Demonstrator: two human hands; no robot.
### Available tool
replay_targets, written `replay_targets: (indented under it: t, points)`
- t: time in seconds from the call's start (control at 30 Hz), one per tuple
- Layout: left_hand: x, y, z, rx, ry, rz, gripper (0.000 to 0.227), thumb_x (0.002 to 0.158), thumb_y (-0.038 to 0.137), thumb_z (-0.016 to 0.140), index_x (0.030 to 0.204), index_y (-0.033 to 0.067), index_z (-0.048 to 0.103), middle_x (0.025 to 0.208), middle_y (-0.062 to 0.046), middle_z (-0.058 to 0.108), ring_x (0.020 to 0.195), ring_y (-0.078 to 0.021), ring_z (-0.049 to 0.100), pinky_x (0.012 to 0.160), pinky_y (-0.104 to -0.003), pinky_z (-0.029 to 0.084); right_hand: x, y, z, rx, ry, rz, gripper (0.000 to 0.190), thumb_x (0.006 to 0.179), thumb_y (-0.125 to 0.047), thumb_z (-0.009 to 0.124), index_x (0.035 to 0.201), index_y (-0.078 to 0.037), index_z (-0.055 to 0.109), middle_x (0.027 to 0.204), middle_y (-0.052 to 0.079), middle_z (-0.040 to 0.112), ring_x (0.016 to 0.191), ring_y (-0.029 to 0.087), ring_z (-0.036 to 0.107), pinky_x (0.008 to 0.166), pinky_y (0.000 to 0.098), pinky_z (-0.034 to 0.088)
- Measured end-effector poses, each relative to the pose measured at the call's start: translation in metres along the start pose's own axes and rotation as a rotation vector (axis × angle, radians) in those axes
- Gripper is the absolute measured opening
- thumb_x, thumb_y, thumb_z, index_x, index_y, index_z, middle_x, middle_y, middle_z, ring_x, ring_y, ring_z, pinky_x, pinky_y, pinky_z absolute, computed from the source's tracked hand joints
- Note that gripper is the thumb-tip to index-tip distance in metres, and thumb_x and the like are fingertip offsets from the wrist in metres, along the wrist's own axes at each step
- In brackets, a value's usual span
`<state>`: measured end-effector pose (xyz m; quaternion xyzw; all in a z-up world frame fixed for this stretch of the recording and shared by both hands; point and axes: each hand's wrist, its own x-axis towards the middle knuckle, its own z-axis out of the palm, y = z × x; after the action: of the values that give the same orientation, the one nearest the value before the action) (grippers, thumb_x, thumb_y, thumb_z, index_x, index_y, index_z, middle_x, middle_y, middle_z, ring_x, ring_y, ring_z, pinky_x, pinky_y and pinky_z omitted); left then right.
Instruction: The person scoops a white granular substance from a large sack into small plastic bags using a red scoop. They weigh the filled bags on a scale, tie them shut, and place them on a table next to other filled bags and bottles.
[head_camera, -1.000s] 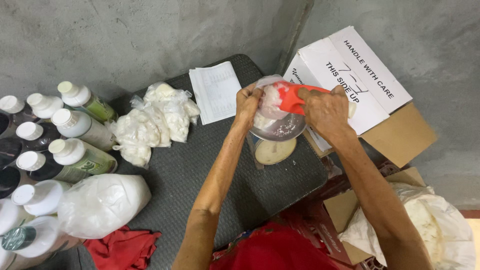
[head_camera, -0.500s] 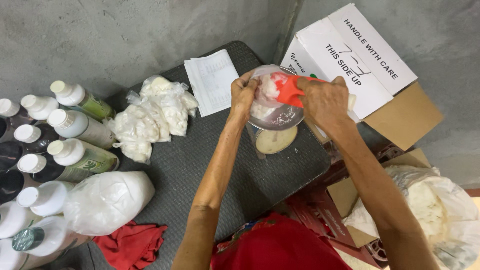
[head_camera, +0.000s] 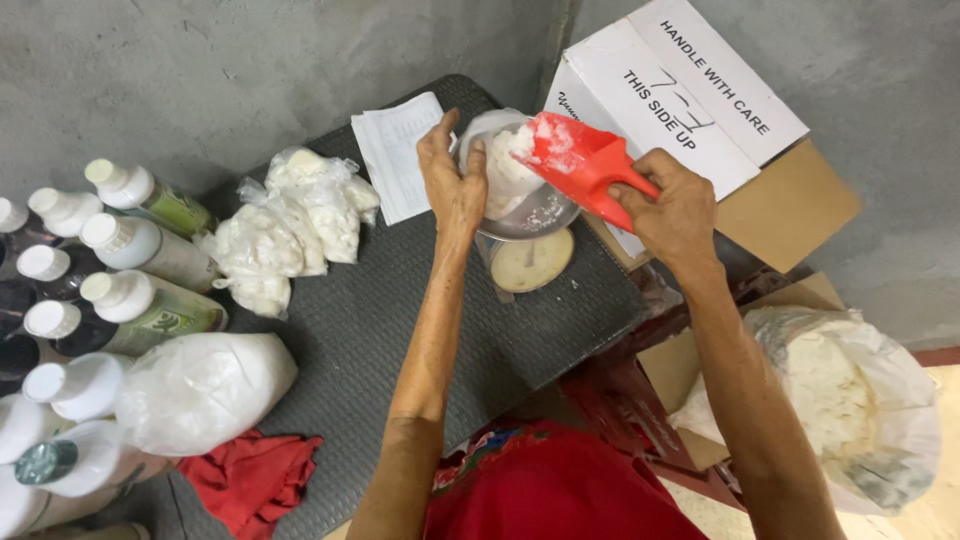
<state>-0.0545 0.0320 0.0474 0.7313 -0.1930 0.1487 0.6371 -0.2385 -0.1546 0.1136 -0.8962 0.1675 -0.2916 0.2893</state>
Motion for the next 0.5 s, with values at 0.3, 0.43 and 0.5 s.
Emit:
replay_targets:
  t: [0.3, 0.43, 0.5]
  points:
    - [-0.101, 0.074, 0.058, 0.020, 0.256, 0.205, 0.043, 0.100, 0.014, 0.062, 0.142, 0.0088, 0.055, 0.150, -0.017, 0.043, 0.146, -0.0367, 0.041, 0.124, -0.048, 0.037, -0.061, 0.059, -0.104, 0.381, 0.042, 0.039, 0.017, 0.095, 0.003, 0.079, 0.107, 0.003, 0.067, 0.105, 0.011, 0.075, 0.094, 0.010, 0.069, 0.081, 0.0246, 0.056]
    - [-0.173, 0.106, 0.109, -0.076, 0.043, 0.156, 0.042, 0.095, 0.008, 0.061, 0.137, 0.0115, 0.057, 0.142, -0.015, 0.052, 0.140, -0.0343, 0.048, 0.121, -0.046, 0.040, -0.103, 0.084, -0.167, 0.269, 0.081, 0.155, 0.017, 0.096, 0.000, 0.079, 0.108, 0.002, 0.068, 0.106, 0.012, 0.075, 0.093, 0.012, 0.071, 0.078, 0.0256, 0.057]
    - [-0.214, 0.119, 0.132, -0.099, -0.062, 0.098, 0.039, 0.090, 0.006, 0.065, 0.129, 0.0120, 0.062, 0.136, -0.016, 0.055, 0.134, -0.0342, 0.050, 0.116, -0.045, 0.041, -0.122, 0.097, -0.194, 0.295, 0.077, 0.229, 0.015, 0.098, -0.003, 0.079, 0.105, 0.002, 0.068, 0.107, 0.012, 0.076, 0.091, 0.011, 0.070, 0.076, 0.0266, 0.057]
